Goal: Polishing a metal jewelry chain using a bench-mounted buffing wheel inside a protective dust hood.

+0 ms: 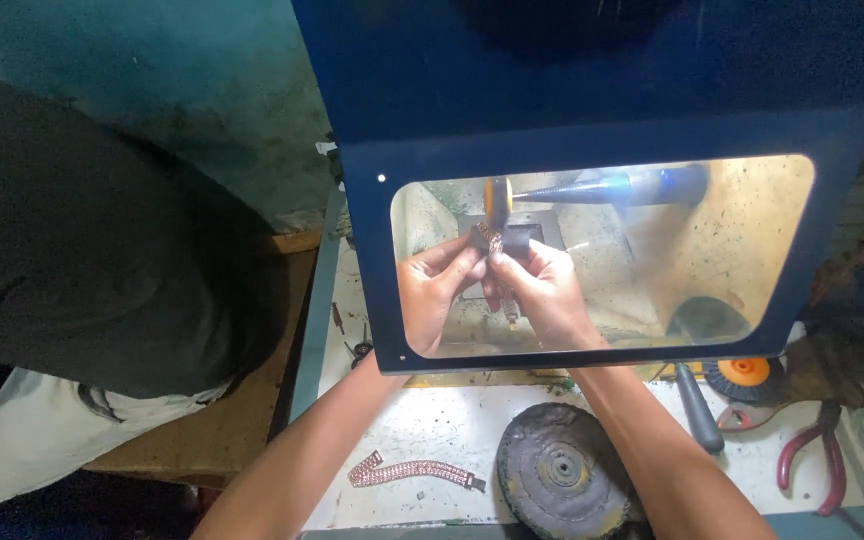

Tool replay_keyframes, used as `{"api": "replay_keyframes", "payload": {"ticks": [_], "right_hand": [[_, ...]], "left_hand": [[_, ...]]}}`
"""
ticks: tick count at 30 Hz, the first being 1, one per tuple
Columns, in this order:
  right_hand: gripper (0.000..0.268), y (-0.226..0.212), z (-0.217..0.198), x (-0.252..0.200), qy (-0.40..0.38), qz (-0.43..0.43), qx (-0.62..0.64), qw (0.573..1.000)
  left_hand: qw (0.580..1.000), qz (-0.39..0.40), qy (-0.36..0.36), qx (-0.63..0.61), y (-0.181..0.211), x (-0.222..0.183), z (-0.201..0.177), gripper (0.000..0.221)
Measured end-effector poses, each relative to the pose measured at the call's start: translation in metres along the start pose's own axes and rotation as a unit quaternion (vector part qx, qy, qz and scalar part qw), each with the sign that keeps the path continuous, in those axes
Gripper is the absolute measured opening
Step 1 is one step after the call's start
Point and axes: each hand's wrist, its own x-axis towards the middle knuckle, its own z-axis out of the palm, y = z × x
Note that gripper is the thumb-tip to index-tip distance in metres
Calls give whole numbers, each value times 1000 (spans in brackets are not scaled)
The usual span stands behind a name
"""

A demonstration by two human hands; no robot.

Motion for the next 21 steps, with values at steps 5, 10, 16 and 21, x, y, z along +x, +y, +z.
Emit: {"api": "replay_keyframes", "payload": {"ticks": [5, 10, 16, 21], "right_hand": [[9, -20, 1, -8, -57, 12, -44, 997], [10, -32, -2, -7, -106, 8, -87, 991], [10, -31, -8, -6, -122, 34, -83, 989], [16, -37, -8, -8, -63, 84, -110, 988]], "left_hand": [[997, -13, -27, -76, -14, 1, -11, 38], [991, -22, -50, -123, -15, 1, -15, 45], [992, -12, -40, -120, -9, -3, -7, 50], [996, 11, 10, -92, -12, 0, -2, 42]]}}
